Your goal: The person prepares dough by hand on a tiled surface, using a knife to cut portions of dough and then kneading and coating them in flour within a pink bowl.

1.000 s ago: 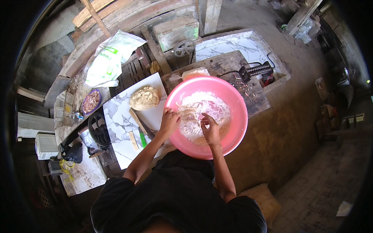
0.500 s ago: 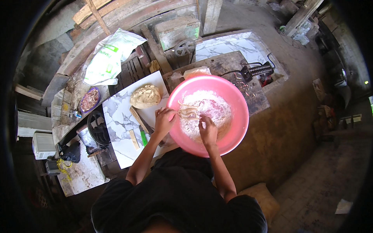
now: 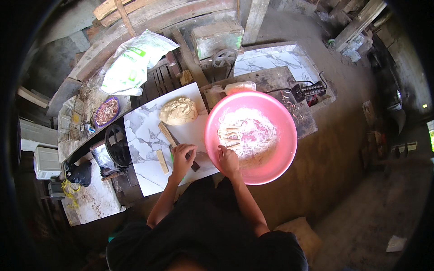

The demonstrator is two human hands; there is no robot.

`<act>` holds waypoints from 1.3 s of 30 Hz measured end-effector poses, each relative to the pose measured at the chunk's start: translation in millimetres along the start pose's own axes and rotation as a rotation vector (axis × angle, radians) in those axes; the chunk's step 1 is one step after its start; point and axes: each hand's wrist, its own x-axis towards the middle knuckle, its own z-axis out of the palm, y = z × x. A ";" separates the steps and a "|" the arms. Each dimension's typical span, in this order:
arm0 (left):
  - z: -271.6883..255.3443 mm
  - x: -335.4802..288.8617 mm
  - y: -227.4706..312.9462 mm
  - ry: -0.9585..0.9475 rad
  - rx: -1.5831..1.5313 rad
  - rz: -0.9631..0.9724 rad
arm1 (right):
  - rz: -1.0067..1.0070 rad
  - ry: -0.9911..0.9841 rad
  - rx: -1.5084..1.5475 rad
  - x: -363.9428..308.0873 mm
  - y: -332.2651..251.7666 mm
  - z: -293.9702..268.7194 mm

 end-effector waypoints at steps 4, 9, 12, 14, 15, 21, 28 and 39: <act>0.0 -5.2 -0.2 -0.050 -0.021 -0.040 | -0.106 0.019 -0.169 7.3 -2.6 -12.4; 6.7 0.6 4.8 0.006 -0.046 -0.010 | -0.214 -0.008 -0.301 19.8 3.3 -24.2; 11.1 -4.0 6.8 0.030 -0.039 -0.051 | -0.235 0.087 -0.355 30.3 6.2 -27.7; 12.9 -9.8 7.7 0.039 -0.021 -0.114 | -0.261 0.070 -0.361 39.6 6.8 -31.2; 11.3 -15.8 8.0 0.051 -0.003 -0.134 | -0.264 0.075 -0.375 42.5 3.8 -31.5; 1.4 -45.7 8.8 0.057 0.022 -0.320 | -0.356 0.129 -0.130 45.4 -24.2 -29.8; 7.9 -64.5 -15.2 0.195 -0.052 -0.520 | -0.608 0.016 0.092 35.2 -53.5 6.5; 15.3 -21.3 -74.0 0.267 0.058 -0.348 | -0.568 -0.176 -0.264 71.5 -49.1 74.1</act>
